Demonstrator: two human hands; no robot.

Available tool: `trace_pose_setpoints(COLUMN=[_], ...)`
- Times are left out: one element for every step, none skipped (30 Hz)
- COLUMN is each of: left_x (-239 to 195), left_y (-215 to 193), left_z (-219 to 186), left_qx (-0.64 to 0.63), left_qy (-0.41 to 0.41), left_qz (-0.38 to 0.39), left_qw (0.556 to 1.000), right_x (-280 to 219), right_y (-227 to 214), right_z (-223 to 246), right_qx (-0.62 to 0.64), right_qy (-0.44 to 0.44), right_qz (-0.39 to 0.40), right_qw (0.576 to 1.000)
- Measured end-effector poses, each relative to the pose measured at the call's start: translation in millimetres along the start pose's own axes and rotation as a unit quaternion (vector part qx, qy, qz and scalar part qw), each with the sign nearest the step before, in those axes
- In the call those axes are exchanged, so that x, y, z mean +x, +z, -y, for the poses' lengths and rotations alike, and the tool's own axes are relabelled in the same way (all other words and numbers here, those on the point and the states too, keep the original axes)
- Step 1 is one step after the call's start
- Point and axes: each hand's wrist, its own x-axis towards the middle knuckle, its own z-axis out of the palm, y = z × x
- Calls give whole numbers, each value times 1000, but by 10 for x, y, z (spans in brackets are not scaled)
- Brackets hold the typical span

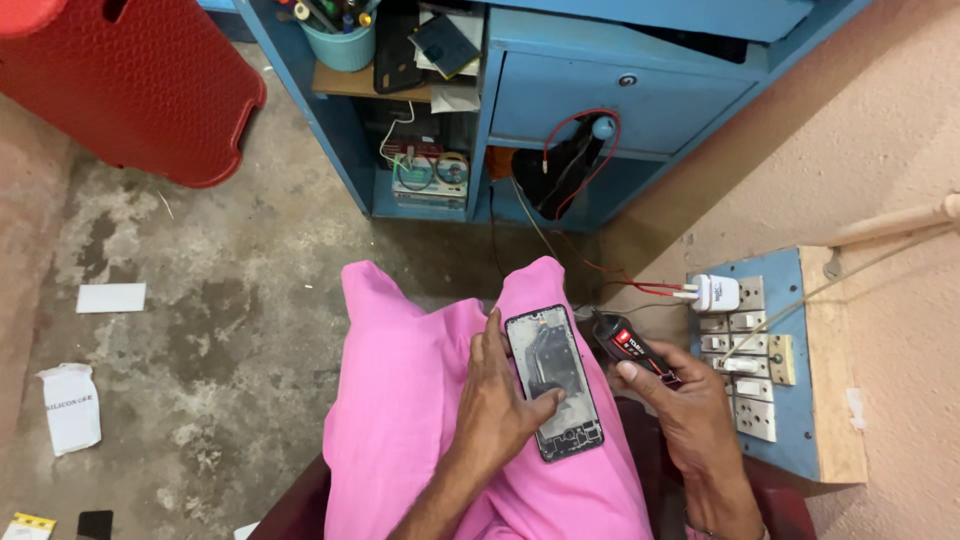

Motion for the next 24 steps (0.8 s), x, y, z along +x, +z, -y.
trace_pose_setpoints(left_x=[4, 12, 17, 22, 23, 26, 26, 28, 28, 27, 24, 20, 16, 15, 15, 15, 14, 12, 14, 15, 14, 13, 13, 12], left_y=[4, 4, 3, 3, 4, 3, 4, 4, 4, 6, 8, 10, 11, 12, 11, 11, 9, 10, 14, 16, 15, 11, 5, 0], left_z=[5, 10, 17, 25, 33, 39, 42, 45, 48, 51, 53, 55, 56, 56, 55, 52, 50, 47, 44, 42, 40, 39, 38, 36], left_qx=[-3, -7, -10, -13, -15, -18, -19, -20, -21, -23, -25, -26, -26, -26, -26, -25, -25, -25, -23, -21, -20, -19, -18, -18], left_qy=[-3, -6, -9, -12, -16, -20, -15, -10, -4, 5, 14, 22, 20, 18, 16, 17, 18, 18, 14, 9, 4, 6, 7, 9], left_qz=[3, 4, 6, 9, 11, 14, 14, 13, 13, 7, 1, -5, -5, -4, -3, -3, -3, -3, -2, -1, 0, 3, 5, 8], left_qw=[1000, 1000, 1000, 1000, 1000, 1000, 1000, 1000, 1000, 1000, 1000, 999, 999, 1000, 1000, 1000, 1000, 1000, 1000, 1000, 1000, 1000, 1000, 1000], right_x=[12, 27, 40, 53, 62, 72, 78, 87, 96, 102, 101, 96, 93, 92, 89, 82, 74, 70, 78, 90, 98, 102, 103, 102], right_y=[15, 34, 48, 55, 59, 65, 70, 78, 84, 87, 91, 97, 106, 118, 133, 149, 168, 188, 212, 239, 264, 284, 301, 318], right_z=[-1, 0, 0, -2, -6, -11, -16, -22, -25, -27, -27, -25, -18, -6, 8, 25, 42, 57, 73, 88, 103, 120, 138, 156], right_qx=[-16, -31, -46, -44, -42, -39, -31, -23, -14, -14, -14, -15, -37, -60, -83, -99, -114, -130, -141, -152, -163, -185, -206, -226], right_qy=[-5, -10, -16, -16, -17, -18, -18, -19, -19, -17, -15, -12, -16, -20, -25, -25, -25, -25, -35, -45, -55, -86, -117, -148], right_qz=[-11, -21, -31, -31, -31, -31, -27, -23, -19, -17, -15, -13, -16, -19, -21, -24, -26, -28, -27, -25, -24, -20, -15, -11], right_qw=[1000, 999, 998, 998, 998, 999, 999, 999, 1000, 1000, 1000, 1000, 999, 998, 996, 995, 993, 991, 989, 987, 985, 979, 972, 963])
